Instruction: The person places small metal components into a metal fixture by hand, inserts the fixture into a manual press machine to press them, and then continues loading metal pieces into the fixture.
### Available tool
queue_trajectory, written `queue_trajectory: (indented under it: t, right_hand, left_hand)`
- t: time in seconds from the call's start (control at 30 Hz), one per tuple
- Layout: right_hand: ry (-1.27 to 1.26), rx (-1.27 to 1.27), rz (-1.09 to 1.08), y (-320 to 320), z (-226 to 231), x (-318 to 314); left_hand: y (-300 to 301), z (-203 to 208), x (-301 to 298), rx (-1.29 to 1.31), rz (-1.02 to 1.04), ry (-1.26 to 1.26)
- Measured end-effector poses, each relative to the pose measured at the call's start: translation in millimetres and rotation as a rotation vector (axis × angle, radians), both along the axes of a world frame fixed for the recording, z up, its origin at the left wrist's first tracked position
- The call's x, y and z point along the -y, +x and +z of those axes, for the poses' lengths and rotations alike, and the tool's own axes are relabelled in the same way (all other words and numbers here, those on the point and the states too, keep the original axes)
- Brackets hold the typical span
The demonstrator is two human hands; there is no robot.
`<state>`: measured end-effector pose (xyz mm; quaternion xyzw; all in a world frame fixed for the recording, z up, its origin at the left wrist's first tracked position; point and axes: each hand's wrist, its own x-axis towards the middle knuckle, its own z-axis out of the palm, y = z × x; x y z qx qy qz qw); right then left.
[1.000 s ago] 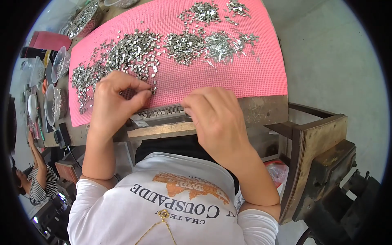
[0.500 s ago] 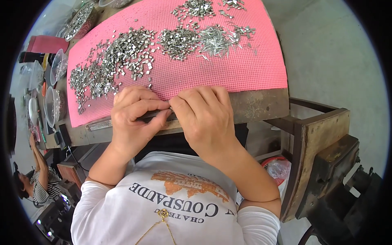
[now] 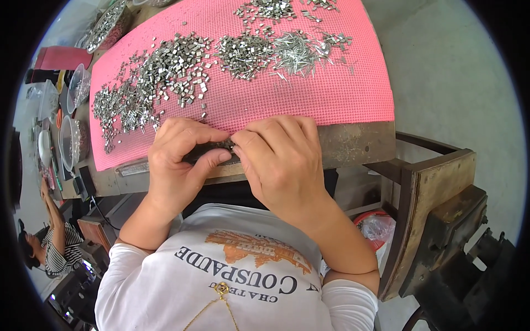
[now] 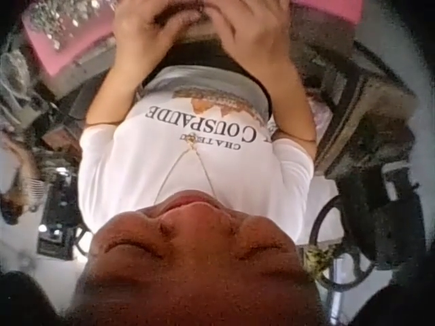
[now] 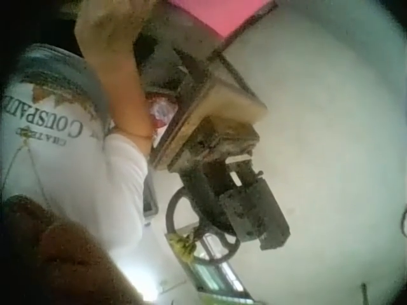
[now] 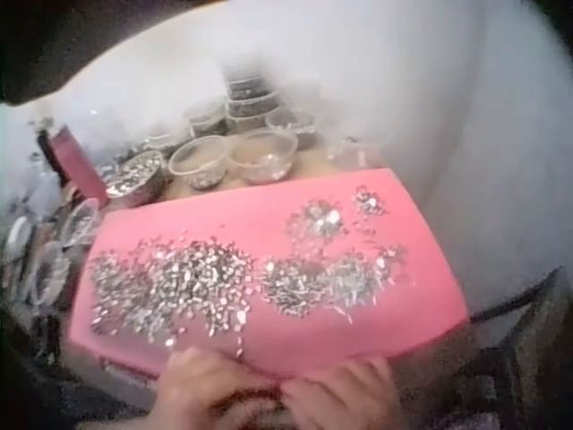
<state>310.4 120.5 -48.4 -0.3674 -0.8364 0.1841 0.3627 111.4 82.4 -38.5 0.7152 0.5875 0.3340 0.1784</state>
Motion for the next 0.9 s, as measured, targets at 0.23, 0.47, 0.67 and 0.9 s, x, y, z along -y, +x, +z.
queue_trajectory:
  t: [0.23, 0.47, 0.67, 0.9]
  right_hand:
    - [0.009, 0.032, 0.004, -3.6, -0.9, -0.7]
    - [0.025, 0.074, -0.023, -7.3, -1.4, -0.2]
    - [0.025, 0.101, -0.041, -6.3, 1.6, 3.5]
    - [0.057, 0.106, -0.05, -7.4, 1.6, 4.3]
  left_hand:
    - [-10.8, 14.6, 4.4, -0.097, -0.061, 0.045]
    - [-40.8, 3.9, 22.7, -0.122, 0.029, 0.071]
    - [-37.3, -4.8, 29.2, -0.075, 0.078, 0.122]
    - [-36.0, -6.4, 27.4, -0.092, 0.08, 0.156]
